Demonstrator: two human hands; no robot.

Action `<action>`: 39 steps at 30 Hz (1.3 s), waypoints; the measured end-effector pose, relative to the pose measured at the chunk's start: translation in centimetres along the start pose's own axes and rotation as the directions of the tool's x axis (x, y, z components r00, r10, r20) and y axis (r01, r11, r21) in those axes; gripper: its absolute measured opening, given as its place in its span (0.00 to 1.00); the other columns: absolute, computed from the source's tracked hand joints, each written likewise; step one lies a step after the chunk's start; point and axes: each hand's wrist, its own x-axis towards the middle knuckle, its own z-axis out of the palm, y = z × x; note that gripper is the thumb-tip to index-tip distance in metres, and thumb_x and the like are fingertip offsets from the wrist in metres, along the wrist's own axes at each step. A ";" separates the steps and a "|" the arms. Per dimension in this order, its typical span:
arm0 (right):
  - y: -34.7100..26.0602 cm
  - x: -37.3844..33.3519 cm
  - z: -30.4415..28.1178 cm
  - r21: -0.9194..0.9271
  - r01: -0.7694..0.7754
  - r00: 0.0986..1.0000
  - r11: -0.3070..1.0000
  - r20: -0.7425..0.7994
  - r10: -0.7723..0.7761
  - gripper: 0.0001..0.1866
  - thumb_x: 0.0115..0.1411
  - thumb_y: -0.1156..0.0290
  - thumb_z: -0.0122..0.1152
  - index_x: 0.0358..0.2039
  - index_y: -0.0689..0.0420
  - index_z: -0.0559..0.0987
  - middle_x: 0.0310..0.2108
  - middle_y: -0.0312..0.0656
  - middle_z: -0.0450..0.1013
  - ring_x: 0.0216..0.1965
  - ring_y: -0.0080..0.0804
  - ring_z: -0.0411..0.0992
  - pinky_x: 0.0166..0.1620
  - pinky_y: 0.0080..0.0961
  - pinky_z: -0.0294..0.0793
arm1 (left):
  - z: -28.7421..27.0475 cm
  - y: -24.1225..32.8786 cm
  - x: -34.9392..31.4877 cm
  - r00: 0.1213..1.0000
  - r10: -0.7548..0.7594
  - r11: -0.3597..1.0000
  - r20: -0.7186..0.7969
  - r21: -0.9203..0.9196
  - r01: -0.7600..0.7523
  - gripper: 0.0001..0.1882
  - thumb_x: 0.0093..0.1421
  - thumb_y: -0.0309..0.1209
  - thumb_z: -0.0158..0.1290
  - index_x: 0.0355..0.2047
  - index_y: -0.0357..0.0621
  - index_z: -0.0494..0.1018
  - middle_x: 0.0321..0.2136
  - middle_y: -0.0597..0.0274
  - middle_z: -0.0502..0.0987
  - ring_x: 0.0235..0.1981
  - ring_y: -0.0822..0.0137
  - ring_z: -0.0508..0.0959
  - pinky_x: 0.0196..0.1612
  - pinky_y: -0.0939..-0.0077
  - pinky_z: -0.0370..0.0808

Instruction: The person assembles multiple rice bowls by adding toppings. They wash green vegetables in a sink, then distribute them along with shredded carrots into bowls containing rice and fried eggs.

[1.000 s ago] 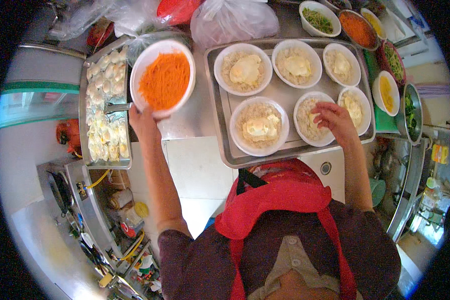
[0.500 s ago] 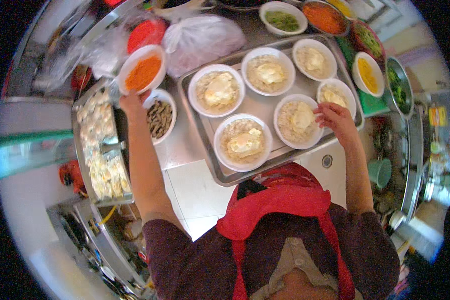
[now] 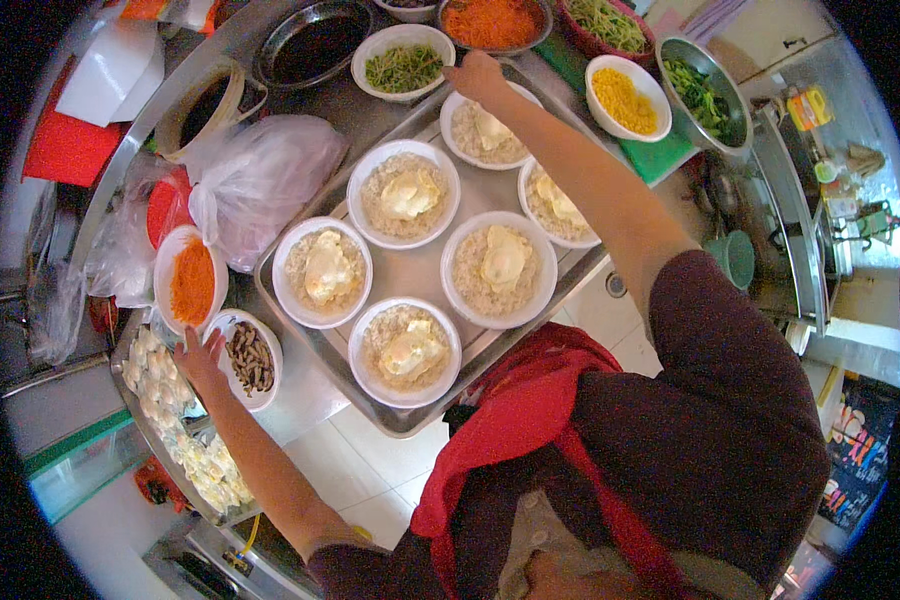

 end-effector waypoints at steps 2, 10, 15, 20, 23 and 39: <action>-0.9 2.4 1.4 -0.096 0.109 0.994 0.989 0.008 -0.108 0.15 0.48 0.65 0.62 0.26 0.66 0.76 0.22 0.49 0.74 0.22 0.38 0.75 0.25 0.33 0.76 | -2.2 0.3 -2.9 0.998 0.053 0.998 0.022 0.039 -0.054 0.35 0.58 0.34 0.50 0.57 0.33 0.45 0.48 0.46 0.65 0.33 0.54 0.77 0.29 0.69 0.78; 7.6 12.4 8.5 -0.023 0.273 0.940 0.962 0.220 -0.261 0.09 0.48 0.76 0.56 0.25 0.71 0.74 0.21 0.55 0.73 0.18 0.41 0.73 0.17 0.36 0.72 | 3.9 1.8 -19.9 0.996 -0.024 0.999 0.087 0.028 0.022 0.26 0.59 0.32 0.47 0.54 0.33 0.54 0.43 0.49 0.70 0.34 0.61 0.77 0.30 0.76 0.76; 2.8 6.0 3.9 0.329 0.355 0.820 0.875 0.340 -0.460 0.09 0.45 0.77 0.55 0.25 0.72 0.74 0.19 0.52 0.72 0.15 0.34 0.71 0.18 0.29 0.70 | 10.2 2.8 -26.6 0.969 0.033 0.997 0.244 -0.070 -0.016 0.27 0.60 0.34 0.47 0.55 0.33 0.53 0.46 0.45 0.68 0.41 0.59 0.75 0.38 0.70 0.75; -4.0 -4.9 -8.2 0.552 0.066 0.742 0.831 0.529 -0.411 0.09 0.46 0.76 0.55 0.30 0.65 0.76 0.19 0.40 0.72 0.14 0.21 0.66 0.16 0.19 0.63 | 19.1 2.6 -28.4 0.901 0.139 0.954 0.410 -0.299 -0.011 0.37 0.60 0.45 0.46 0.62 0.45 0.42 0.58 0.47 0.53 0.58 0.53 0.59 0.56 0.55 0.60; -5.7 -10.6 -11.2 0.480 0.038 0.608 0.876 0.685 -0.401 0.10 0.46 0.76 0.56 0.31 0.64 0.76 0.18 0.39 0.71 0.13 0.19 0.65 0.15 0.18 0.63 | 21.7 1.6 -30.3 0.826 0.110 0.773 0.554 -0.569 0.279 0.36 0.60 0.48 0.44 0.61 0.43 0.46 0.59 0.55 0.54 0.60 0.56 0.55 0.60 0.55 0.52; -10.5 -27.1 -7.2 0.149 0.920 0.298 0.362 0.332 -0.895 0.36 0.40 0.59 0.68 0.51 0.53 0.65 0.43 0.55 0.63 0.41 0.52 0.67 0.46 0.37 0.67 | 14.8 -0.1 -38.0 0.930 0.065 0.766 0.362 -0.615 0.186 0.37 0.45 0.28 0.49 0.58 0.39 0.50 0.51 0.55 0.62 0.53 0.62 0.63 0.56 0.67 0.59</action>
